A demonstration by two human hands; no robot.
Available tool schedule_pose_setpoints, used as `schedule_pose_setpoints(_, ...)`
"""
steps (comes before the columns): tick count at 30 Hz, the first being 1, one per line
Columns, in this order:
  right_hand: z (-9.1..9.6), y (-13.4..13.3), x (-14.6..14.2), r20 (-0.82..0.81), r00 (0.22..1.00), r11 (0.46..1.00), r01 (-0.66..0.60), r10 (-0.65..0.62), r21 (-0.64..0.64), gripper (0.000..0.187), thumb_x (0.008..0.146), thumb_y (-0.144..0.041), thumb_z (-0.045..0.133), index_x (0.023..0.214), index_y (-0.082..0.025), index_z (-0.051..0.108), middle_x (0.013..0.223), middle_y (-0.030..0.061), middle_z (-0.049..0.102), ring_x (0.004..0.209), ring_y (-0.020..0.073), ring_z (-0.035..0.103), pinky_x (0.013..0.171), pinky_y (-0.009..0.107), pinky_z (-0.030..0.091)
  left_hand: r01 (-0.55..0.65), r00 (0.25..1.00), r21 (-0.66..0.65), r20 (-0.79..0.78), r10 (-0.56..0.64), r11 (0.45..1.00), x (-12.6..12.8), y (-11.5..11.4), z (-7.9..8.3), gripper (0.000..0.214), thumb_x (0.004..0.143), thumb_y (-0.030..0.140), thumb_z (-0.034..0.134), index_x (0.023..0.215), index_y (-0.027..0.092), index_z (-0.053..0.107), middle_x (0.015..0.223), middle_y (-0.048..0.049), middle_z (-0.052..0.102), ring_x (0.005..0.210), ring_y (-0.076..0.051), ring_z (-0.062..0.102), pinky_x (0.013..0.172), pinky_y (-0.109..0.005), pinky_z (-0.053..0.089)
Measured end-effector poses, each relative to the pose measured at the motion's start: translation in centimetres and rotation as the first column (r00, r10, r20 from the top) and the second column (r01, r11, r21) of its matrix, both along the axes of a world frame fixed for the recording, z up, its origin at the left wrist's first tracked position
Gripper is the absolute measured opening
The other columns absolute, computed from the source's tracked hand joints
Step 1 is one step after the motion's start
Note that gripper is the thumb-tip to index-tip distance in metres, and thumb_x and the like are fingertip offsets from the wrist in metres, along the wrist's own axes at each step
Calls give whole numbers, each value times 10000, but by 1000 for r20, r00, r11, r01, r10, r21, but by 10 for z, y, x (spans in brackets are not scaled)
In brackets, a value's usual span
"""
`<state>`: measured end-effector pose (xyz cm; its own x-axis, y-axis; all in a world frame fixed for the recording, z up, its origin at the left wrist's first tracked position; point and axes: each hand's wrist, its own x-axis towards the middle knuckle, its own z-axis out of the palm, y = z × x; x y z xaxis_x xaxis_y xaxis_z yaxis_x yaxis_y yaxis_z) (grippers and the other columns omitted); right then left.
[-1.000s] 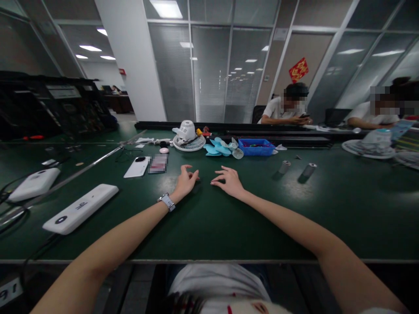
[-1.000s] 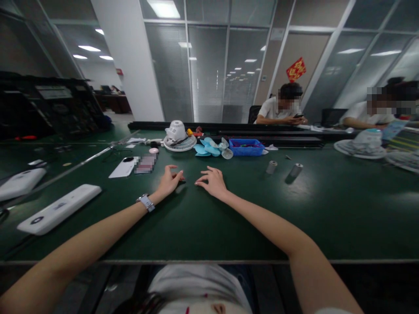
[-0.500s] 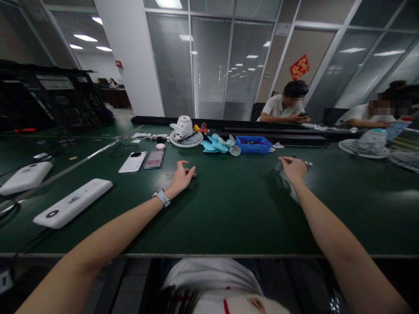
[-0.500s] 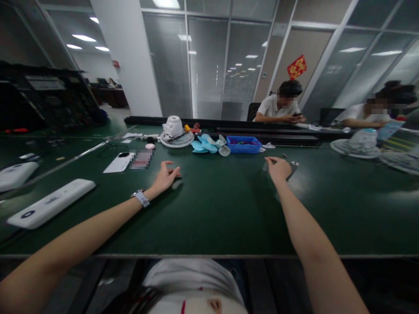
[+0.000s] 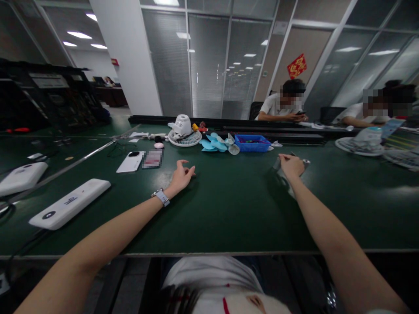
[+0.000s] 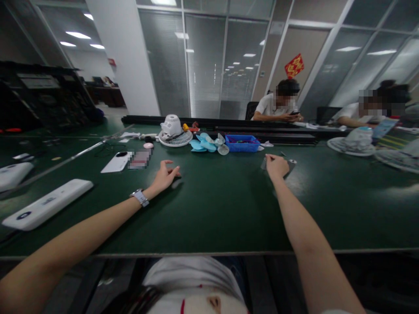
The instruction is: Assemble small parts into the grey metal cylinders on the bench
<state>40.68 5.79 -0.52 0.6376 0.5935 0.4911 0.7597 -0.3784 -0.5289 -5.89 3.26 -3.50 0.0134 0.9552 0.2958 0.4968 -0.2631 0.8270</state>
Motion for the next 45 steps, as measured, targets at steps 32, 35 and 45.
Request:
schedule_pose_setpoints(32, -33, 2, 9, -60, 980, 981, -186, 189, 60, 585, 824, -519, 630, 1283, -158, 652, 1068, 153, 728, 968, 290, 668, 873, 412, 495, -6, 998, -24, 59, 8, 1000, 4, -2, 4, 236, 903, 437, 509, 955, 210, 548, 816, -53, 734, 800, -215, 710, 776, -334, 504)
schedule_pose_setpoints(35, -34, 3, 10, -44, 981, 981, -186, 189, 52, 568, 827, -502, 639, 1280, -160, 651, 1073, 153, 729, 981, 291, 667, 887, 414, 492, 3, 999, -3, 36, -2, 1000, 5, -4, 7, 260, 913, 442, 490, 859, 207, 586, 816, -59, 733, 799, -209, 699, 768, -323, 508)
schedule_pose_setpoints(45, -34, 4, 9, -35, 982, 981, -184, 187, 65, 556, 803, -504, 641, 1239, -159, 669, 1033, 148, 733, 917, 284, 666, 862, 414, 491, -3, 1000, 5, -14, 4, 1000, 3, -3, 6, 268, 920, 447, 494, 854, 216, 614, 818, -56, 740, 795, -219, 699, 765, -333, 500)
